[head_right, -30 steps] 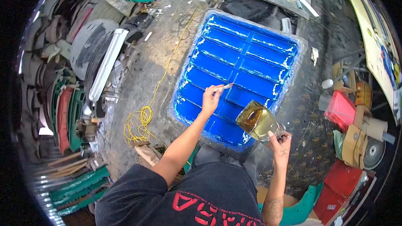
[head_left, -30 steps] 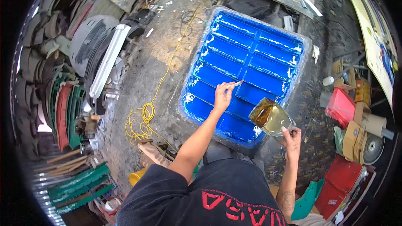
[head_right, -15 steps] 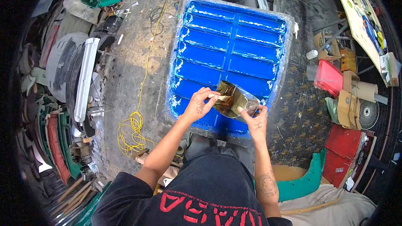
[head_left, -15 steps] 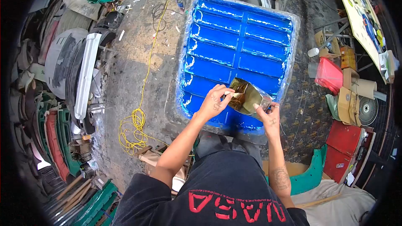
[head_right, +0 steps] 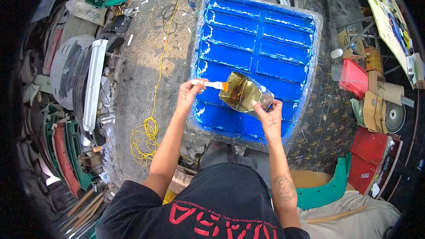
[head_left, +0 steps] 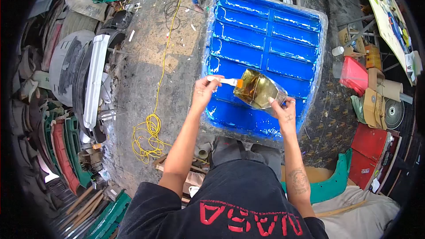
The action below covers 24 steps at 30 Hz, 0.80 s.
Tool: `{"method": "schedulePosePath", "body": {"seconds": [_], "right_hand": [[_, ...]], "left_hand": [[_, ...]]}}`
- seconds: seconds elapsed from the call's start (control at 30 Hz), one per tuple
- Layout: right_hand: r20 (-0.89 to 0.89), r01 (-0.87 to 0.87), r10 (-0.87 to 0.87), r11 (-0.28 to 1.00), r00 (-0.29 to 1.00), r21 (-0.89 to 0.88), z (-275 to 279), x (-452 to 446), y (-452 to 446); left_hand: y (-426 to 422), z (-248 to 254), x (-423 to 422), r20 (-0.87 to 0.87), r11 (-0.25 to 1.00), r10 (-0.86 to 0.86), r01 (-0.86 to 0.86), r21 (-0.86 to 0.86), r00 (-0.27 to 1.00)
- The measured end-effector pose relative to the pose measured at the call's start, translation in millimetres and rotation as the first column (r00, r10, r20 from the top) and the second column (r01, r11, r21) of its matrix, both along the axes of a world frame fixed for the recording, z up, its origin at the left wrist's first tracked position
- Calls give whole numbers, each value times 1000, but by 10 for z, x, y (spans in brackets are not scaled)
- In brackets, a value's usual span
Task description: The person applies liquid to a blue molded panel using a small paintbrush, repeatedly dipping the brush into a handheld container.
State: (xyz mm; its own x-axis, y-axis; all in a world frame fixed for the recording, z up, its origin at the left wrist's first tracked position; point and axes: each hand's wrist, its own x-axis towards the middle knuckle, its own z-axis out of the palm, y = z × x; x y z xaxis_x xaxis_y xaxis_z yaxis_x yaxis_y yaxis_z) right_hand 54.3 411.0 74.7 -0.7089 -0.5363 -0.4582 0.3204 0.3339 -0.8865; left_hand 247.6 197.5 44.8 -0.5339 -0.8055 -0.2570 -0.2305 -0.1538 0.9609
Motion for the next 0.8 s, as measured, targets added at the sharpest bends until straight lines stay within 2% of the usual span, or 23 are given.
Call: {"method": "schedulePosePath", "body": {"seconds": [0.1,0.17,0.23,0.27,0.3,0.37,0.43,0.5,0.53,0.57,0.6,0.67,0.7,0.77,0.8], "right_hand": [[9,17,-17,1000,1000,24,-14,-37,-96],[24,19,-20,999,1000,51,-32,-73,-47],[87,57,-62,997,994,51,101,-82,16],[98,87,-89,996,991,28,90,-97,91],[91,88,-87,996,992,-8,-75,-157,238],[113,124,-125,992,986,12,39,-207,463],[125,191,-186,981,975,-28,170,-255,709],[111,250,-245,968,963,-27,267,-324,961],[111,272,-270,962,957,-6,312,-369,1090],[112,292,-292,956,950,14,336,-416,1221],[99,315,-315,949,944,18,319,-470,1367],[57,356,-360,932,931,61,317,-573,1607],[59,356,-357,934,932,24,335,-630,1696],[84,368,-366,930,927,-10,361,-757,1886],[79,379,-376,925,923,-30,378,-809,1947]], "left_hand": [[-283,-177,110,-54,992,123,-121,46,991],[-397,-391,105,-11,991,135,-135,3,991],[-492,-594,64,148,980,122,-95,-175,982],[-530,-603,56,271,945,130,-36,-325,954],[-539,-458,33,277,944,130,-33,-327,952],[-559,-161,-3,383,834,227,24,-551,896],[-611,-228,-1,399,782,229,76,-619,888],[-534,-208,-98,347,410,174,253,-876,921],[-399,-266,-177,360,458,83,285,-842,929],[-235,-347,-304,390,423,68,327,-845,918],[-113,-538,-383,443,426,-18,407,-808,896],[280,-527,-624,436,449,-57,413,-792,898],[436,-425,-713,386,492,-131,398,-774,913],[581,-320,-793,325,672,-109,310,-673,940],[531,-219,-745,299,716,-84,266,-645,951]]}}
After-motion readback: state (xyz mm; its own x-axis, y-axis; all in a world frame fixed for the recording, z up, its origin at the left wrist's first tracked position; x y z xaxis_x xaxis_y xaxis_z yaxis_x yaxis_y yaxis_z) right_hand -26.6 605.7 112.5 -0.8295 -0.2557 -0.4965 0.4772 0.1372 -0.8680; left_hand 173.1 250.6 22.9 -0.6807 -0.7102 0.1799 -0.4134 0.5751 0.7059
